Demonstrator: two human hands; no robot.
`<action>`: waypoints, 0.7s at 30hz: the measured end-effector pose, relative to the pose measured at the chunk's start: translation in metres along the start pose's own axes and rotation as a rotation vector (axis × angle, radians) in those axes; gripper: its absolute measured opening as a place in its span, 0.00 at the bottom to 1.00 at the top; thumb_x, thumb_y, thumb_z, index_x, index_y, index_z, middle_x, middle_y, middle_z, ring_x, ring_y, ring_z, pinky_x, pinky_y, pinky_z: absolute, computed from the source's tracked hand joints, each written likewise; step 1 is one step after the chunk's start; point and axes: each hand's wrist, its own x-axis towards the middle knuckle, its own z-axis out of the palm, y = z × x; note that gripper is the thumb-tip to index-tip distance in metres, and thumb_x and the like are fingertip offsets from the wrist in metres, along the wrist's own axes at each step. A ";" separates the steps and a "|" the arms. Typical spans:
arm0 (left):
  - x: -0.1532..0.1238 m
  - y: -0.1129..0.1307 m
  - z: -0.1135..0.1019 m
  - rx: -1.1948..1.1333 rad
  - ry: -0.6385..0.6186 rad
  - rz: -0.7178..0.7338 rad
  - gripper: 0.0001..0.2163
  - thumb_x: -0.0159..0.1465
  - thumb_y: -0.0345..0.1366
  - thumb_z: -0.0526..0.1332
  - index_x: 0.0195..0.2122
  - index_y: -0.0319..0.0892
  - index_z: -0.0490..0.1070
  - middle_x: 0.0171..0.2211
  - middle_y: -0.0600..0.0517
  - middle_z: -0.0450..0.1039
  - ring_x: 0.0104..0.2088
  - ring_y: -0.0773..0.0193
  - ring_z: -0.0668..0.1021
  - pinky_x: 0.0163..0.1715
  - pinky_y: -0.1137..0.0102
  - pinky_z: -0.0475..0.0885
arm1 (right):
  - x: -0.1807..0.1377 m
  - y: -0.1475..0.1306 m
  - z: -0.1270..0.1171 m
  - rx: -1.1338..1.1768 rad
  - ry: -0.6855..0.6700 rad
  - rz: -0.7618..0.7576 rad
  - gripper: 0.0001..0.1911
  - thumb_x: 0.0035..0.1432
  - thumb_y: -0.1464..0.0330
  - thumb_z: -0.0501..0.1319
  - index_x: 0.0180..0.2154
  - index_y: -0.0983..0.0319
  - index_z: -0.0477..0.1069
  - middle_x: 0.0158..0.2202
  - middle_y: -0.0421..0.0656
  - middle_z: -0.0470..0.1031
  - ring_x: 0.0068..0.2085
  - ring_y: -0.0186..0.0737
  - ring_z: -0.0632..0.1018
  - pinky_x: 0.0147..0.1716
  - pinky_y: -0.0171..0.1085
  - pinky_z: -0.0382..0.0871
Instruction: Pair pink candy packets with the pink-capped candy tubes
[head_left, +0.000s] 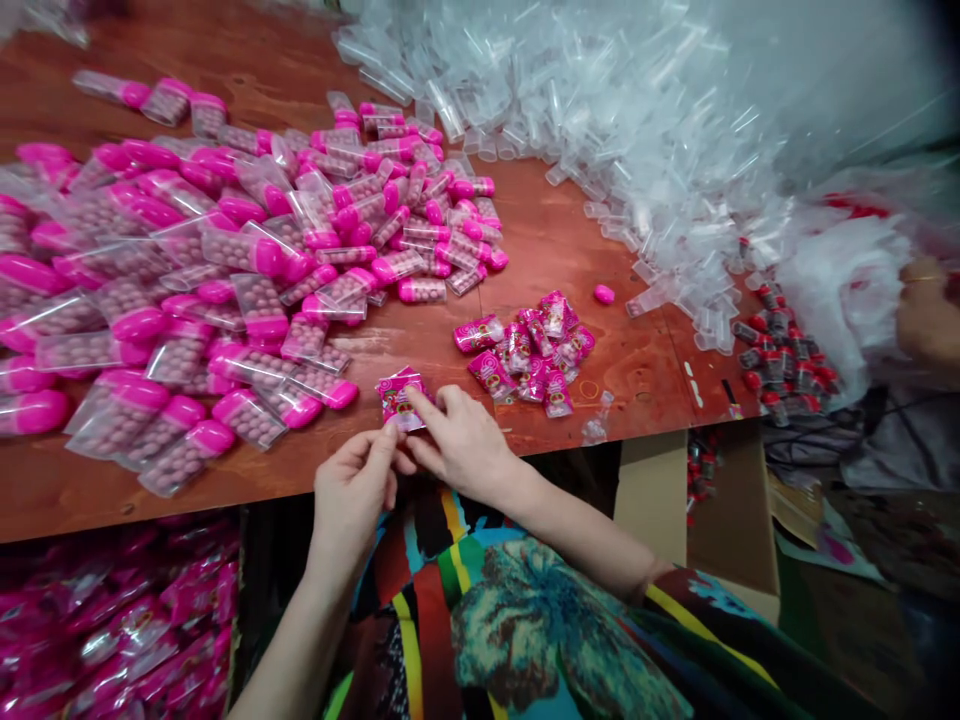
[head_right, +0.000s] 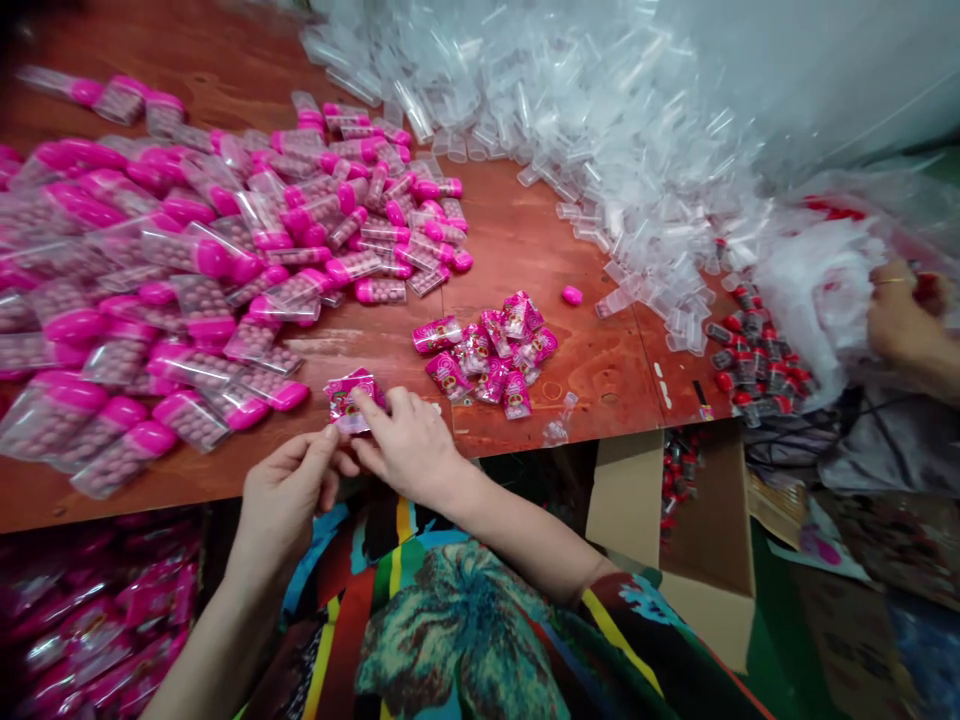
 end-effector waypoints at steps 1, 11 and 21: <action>0.001 0.001 -0.002 -0.014 0.022 -0.004 0.19 0.62 0.52 0.73 0.27 0.40 0.78 0.21 0.51 0.75 0.14 0.72 0.64 0.14 0.75 0.54 | 0.003 -0.005 0.007 -0.066 -0.039 -0.023 0.26 0.77 0.59 0.61 0.70 0.59 0.69 0.47 0.52 0.74 0.46 0.52 0.75 0.45 0.47 0.75; 0.013 0.009 -0.003 0.023 0.048 -0.019 0.19 0.61 0.53 0.71 0.31 0.40 0.76 0.20 0.54 0.73 0.12 0.73 0.63 0.13 0.75 0.51 | 0.007 0.002 0.013 -0.133 0.023 -0.034 0.18 0.80 0.64 0.58 0.64 0.55 0.79 0.42 0.47 0.72 0.40 0.44 0.75 0.40 0.39 0.72; 0.025 0.018 0.008 0.009 -0.009 -0.053 0.20 0.61 0.53 0.71 0.25 0.41 0.71 0.17 0.54 0.70 0.11 0.72 0.61 0.11 0.73 0.48 | 0.008 0.011 0.014 0.144 0.123 -0.028 0.22 0.79 0.66 0.56 0.68 0.56 0.74 0.47 0.48 0.73 0.45 0.44 0.78 0.45 0.39 0.77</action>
